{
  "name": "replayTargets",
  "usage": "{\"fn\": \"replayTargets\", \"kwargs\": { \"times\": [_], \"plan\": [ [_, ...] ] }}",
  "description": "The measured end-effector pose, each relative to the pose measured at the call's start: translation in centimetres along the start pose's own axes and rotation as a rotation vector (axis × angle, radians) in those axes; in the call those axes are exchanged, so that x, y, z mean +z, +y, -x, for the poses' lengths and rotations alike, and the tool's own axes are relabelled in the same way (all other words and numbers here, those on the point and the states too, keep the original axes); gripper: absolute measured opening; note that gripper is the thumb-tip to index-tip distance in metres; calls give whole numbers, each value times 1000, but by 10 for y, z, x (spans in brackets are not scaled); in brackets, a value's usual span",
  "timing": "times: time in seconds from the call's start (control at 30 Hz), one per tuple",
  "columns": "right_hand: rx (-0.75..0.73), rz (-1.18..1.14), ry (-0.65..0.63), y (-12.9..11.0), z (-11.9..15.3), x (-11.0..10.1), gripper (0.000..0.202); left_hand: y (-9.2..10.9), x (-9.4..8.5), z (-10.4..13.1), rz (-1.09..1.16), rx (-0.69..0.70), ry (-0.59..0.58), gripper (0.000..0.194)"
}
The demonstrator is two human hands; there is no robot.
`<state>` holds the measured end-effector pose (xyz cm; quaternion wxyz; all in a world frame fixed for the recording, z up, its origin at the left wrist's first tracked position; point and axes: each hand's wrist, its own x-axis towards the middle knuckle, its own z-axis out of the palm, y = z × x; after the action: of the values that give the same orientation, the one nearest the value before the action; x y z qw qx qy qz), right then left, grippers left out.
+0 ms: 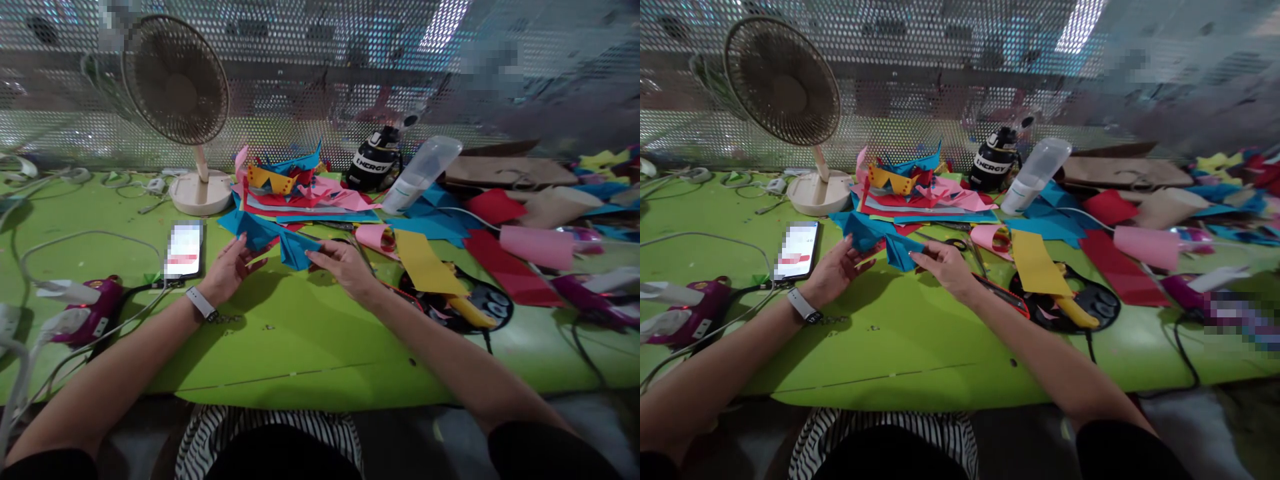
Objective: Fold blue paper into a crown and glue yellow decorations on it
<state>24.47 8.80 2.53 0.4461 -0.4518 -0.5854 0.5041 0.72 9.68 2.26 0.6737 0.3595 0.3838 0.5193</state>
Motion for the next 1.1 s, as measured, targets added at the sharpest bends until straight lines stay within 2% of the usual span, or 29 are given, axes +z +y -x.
{"fn": "replayTargets", "kwargs": {
  "times": [0.07,0.17,0.23,0.3,0.37,0.43,0.5,0.6,0.67,0.73,0.87,0.97,1.1],
  "plan": [
    [-34,34,92,-1,1,1,38,0,3,4,-94,41,18,35],
    [-128,176,247,0,7,4,37,-2,11,17,-408,225,61,41],
    [-244,330,288,2,14,11,35,-7,17,27,-563,301,-69,43],
    [-377,459,242,4,22,20,34,-12,23,35,-549,289,-247,49],
    [-489,540,149,6,29,28,35,-17,26,38,-453,250,-330,50],
    [-562,597,82,7,33,33,36,-19,26,36,-391,228,-305,42],
    [-619,633,45,6,33,33,32,-17,21,30,-385,205,-230,34],
    [-679,661,27,6,28,27,27,-11,11,19,-389,153,-128,35],
    [-686,683,19,8,23,22,24,-7,6,14,-360,123,-105,37],
    [-666,701,-19,12,19,20,22,-5,4,11,-322,111,-123,42],
    [-637,711,-149,24,14,22,22,-7,6,9,-362,154,-203,66],
    [-653,697,-229,29,12,25,22,-12,6,2,-457,180,-199,67],
    [-674,644,-273,27,11,27,20,-17,3,-5,-515,194,-207,64]
  ]
}}
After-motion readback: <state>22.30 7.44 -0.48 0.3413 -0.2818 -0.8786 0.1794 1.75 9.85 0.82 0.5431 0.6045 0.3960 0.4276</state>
